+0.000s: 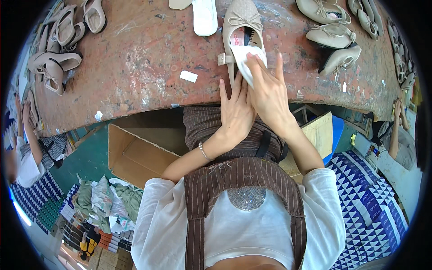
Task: The person inserts insoles into shoes by hand, wipes the interior of the shoes with a cloth, and stacks the finished shoes on the workbench. After completing several shoes, the person moves a cardboard box.
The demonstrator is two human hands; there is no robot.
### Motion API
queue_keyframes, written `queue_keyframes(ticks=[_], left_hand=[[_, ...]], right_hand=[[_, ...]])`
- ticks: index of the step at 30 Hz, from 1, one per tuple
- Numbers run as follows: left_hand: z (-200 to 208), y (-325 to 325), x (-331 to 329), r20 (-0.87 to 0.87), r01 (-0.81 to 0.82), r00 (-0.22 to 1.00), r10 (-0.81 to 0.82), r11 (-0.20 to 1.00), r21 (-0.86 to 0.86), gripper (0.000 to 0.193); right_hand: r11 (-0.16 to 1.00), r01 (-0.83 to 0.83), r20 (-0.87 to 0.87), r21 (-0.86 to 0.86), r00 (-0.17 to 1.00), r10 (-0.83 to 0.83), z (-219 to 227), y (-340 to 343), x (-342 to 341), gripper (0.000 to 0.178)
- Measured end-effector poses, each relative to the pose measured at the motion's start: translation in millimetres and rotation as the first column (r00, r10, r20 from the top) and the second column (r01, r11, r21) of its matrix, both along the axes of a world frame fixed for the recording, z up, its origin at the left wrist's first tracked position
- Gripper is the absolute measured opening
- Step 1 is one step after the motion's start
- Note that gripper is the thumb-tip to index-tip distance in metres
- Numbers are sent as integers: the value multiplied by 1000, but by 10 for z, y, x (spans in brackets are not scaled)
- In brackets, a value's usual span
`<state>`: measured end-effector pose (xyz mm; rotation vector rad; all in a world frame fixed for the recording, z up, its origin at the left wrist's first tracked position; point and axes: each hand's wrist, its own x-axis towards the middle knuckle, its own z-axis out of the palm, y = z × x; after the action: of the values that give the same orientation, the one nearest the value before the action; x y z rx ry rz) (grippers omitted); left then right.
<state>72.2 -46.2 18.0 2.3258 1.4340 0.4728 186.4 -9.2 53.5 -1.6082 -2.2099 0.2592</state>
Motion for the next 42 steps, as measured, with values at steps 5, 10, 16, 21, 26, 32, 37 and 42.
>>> queue_keyframes(ticks=[5, 10, 16, 21, 26, 32, 37, 42], left_hand=[[-84, 15, -21, -103, 0, 995, 11, 995, 98, 42], [-118, 25, -40, -91, -3, 996, 12, 995, 97, 37], [-102, 69, -32, -13, -2, 1000, 3, 996, 89, 33], [-100, 61, -31, 12, 4, 1000, -5, 995, 104, 44], [-127, 76, 41, 6, -29, 1000, 29, 992, 124, 46], [270, 204, -826, 446, -107, 892, 76, 993, 44, 24], [917, 1045, -2335, 71, -233, 972, 224, 878, 417, 26], [1278, 2034, -2808, 96, -536, 773, 628, 563, 629, 44]], right_hand=[[999, 49, 267, -21, 963, -42, -287, 870, -118, 27], [944, 49, 54, 326, 996, -70, -448, 442, -118, 37], [997, 52, 62, 55, 996, -56, -205, 763, -192, 30], [989, 63, 84, 137, 994, -75, -150, 688, -177, 48], [995, 85, 327, 45, 940, -95, -380, 924, -83, 17], [953, 175, -425, -248, 864, -269, 752, 1494, 67, 25], [832, 471, -186, -292, 826, -532, 79, 2836, -277, 53], [850, 513, -231, -119, 818, -526, -432, 3306, -1032, 51]])
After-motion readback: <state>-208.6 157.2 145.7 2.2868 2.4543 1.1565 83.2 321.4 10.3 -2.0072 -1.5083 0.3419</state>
